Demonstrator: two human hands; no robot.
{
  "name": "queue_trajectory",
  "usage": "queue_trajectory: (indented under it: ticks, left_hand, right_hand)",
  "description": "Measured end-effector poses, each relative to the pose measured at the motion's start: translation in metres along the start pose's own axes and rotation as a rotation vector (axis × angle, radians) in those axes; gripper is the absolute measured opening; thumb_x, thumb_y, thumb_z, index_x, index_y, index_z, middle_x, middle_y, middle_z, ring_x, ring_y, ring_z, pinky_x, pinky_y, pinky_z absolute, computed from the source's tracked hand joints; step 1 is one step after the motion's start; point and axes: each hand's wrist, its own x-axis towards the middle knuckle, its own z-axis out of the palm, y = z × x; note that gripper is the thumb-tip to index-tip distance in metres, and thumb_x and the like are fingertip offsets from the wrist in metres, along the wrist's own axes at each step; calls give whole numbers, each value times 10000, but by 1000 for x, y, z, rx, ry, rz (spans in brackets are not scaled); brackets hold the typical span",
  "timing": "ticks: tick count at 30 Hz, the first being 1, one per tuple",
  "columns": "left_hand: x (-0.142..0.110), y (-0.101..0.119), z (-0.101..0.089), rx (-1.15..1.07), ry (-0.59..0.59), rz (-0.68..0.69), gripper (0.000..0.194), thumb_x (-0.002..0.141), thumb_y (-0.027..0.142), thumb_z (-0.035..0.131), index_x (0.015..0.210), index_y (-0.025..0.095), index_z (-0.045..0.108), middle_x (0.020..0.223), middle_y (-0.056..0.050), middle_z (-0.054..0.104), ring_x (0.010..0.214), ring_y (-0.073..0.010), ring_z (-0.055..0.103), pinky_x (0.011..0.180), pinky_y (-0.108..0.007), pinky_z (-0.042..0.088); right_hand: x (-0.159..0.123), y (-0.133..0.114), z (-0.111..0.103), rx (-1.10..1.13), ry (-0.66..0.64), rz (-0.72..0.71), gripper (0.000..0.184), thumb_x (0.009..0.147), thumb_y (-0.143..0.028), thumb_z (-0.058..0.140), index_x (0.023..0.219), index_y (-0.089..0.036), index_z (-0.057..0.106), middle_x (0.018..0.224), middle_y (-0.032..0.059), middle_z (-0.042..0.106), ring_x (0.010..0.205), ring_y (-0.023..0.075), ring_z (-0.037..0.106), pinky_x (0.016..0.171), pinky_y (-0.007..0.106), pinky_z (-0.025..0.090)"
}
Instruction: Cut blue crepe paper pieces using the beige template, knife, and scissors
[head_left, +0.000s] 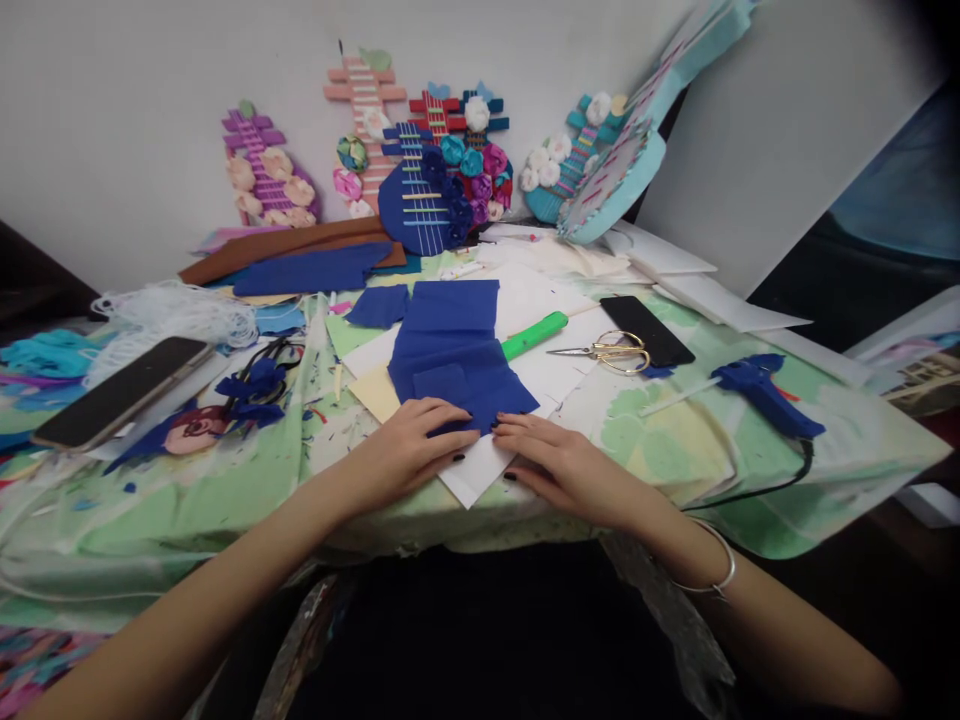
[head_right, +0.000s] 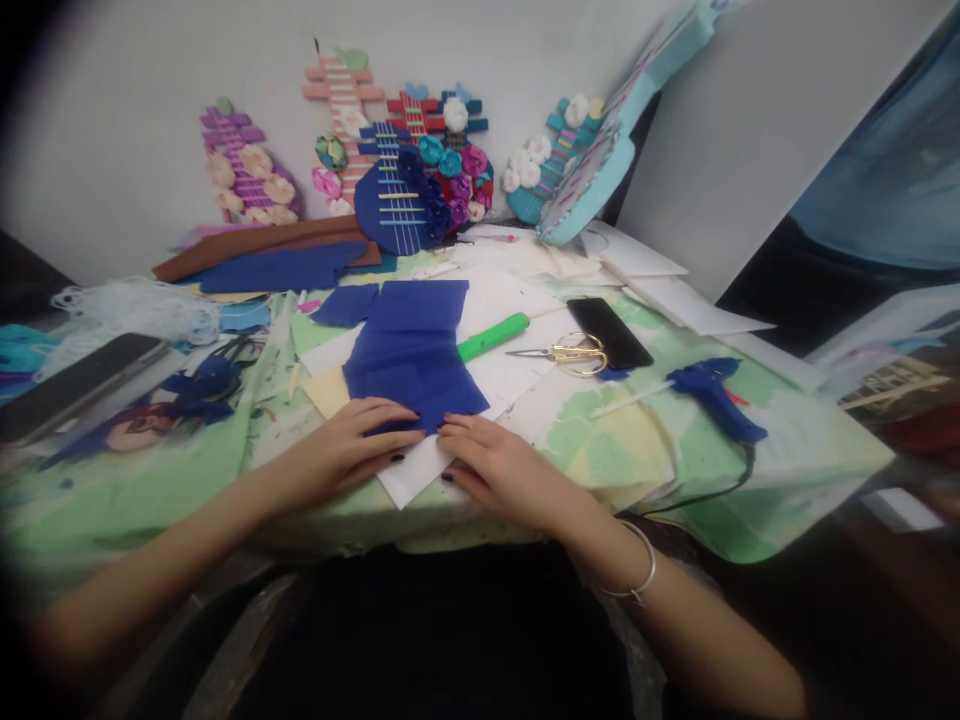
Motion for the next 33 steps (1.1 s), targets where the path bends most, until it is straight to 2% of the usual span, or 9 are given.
queue_trajectory:
  ticks: [6, 15, 21, 28, 33]
  left_hand:
    - [-2, 3, 0, 73, 0, 13, 293, 978, 215, 416, 1194, 179, 611, 1211, -134, 623, 1125, -268, 531, 914, -452, 478]
    - [-4, 4, -9, -6, -104, -52, 309, 984, 247, 395, 1177, 207, 632, 1285, -136, 611, 1180, -280, 544, 954, -473, 473]
    - [-22, 1, -19, -174, -125, -128, 285, 967, 252, 469, 1192, 248, 644, 1355, -93, 583, 1271, -244, 511, 1058, -448, 421]
    - [-38, 2, -35, -181, -167, -157, 270, 957, 257, 490, 1167, 243, 659, 1373, -91, 571, 1301, -249, 490, 1083, -448, 407]
    - [-42, 2, -38, -222, -179, -195, 225, 936, 272, 529, 1121, 237, 652, 1402, -89, 541, 1322, -247, 465, 1092, -431, 398]
  right_hand:
    - [3, -1, 1, -55, -21, 40, 418, 964, -257, 493, 1356, -113, 513, 1397, 176, 527, 1300, 251, 493, 1076, 454, 447]
    - [11, -3, -1, -185, -67, -34, 368, 942, -249, 531, 1267, -90, 597, 1319, 196, 591, 1243, 291, 539, 1024, 495, 476]
    - [12, -2, -1, -204, -46, -67, 352, 945, -273, 534, 1237, -92, 611, 1298, 188, 607, 1218, 293, 556, 1012, 483, 486]
    - [10, -1, 1, -210, -45, -51, 344, 951, -277, 527, 1230, -96, 614, 1320, 176, 594, 1232, 279, 548, 1038, 460, 473]
    - [9, 1, 3, -185, -16, -58, 343, 960, -288, 511, 1237, -110, 607, 1321, 163, 595, 1245, 269, 533, 1045, 462, 468]
